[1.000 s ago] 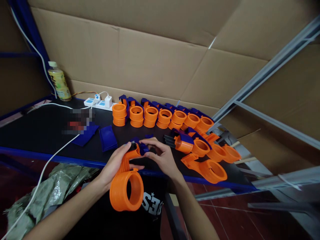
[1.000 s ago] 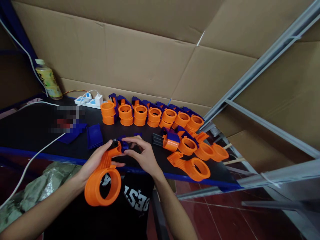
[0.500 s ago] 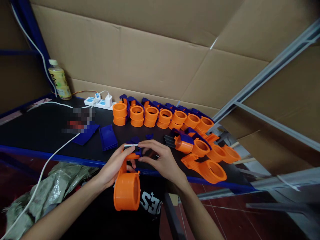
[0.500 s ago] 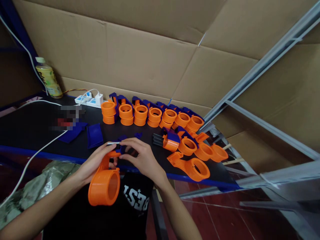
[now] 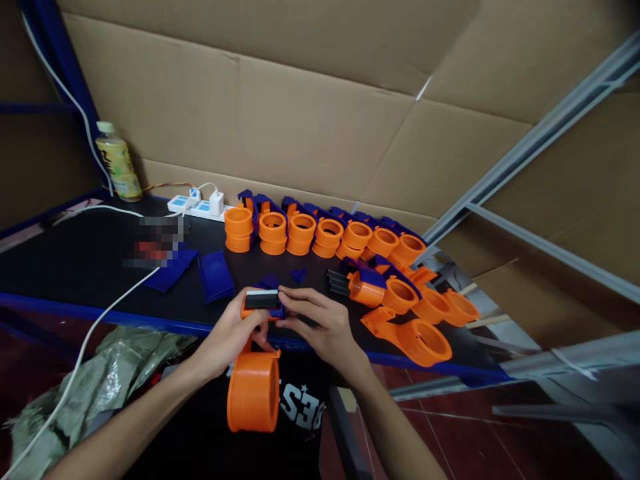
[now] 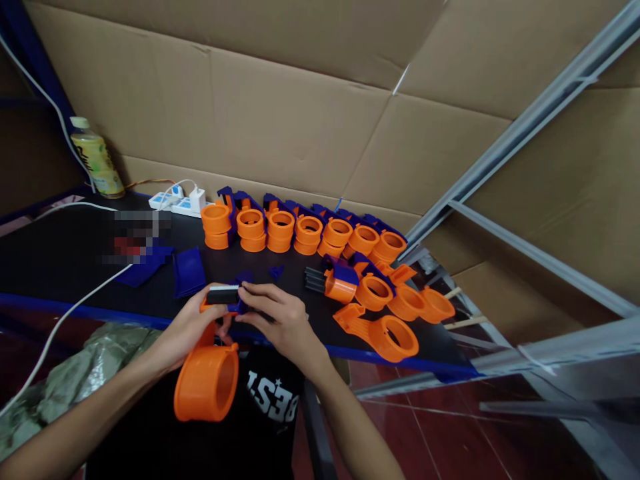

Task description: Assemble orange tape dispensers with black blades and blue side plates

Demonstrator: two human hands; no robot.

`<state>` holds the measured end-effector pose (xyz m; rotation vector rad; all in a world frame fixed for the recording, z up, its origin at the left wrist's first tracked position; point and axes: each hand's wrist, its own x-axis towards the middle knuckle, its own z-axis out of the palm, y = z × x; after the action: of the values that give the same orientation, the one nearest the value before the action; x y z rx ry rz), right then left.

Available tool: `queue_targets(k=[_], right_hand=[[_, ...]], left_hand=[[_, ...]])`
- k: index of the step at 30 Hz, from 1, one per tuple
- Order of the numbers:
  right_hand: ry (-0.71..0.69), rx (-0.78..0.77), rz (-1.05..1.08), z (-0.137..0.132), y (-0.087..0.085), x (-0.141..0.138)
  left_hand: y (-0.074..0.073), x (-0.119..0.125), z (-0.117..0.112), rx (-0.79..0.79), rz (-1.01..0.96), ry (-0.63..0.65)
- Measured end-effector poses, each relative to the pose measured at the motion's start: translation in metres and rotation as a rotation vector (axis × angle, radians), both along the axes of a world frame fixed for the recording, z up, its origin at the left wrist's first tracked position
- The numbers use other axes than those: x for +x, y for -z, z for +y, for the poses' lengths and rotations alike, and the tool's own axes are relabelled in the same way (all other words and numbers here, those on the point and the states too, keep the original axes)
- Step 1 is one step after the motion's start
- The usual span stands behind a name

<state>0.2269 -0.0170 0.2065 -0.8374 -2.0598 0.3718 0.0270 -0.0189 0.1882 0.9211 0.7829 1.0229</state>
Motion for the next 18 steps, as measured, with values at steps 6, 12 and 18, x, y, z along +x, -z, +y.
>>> queue_targets(k=[6, 12, 18], right_hand=[[0.023, 0.077, -0.044, -0.005, 0.001, 0.000], [0.076, 0.118, 0.134, 0.001, -0.002, -0.004], [0.054, 0.151, 0.130, 0.012, -0.015, 0.005]], left_hand=[[-0.010, -0.009, -0.002, 0.000, -0.111, 0.111], [-0.020, -0.022, 0.004, 0.022, -0.438, 0.297], [-0.002, -0.026, 0.013, 0.167, -0.456, 0.249]])
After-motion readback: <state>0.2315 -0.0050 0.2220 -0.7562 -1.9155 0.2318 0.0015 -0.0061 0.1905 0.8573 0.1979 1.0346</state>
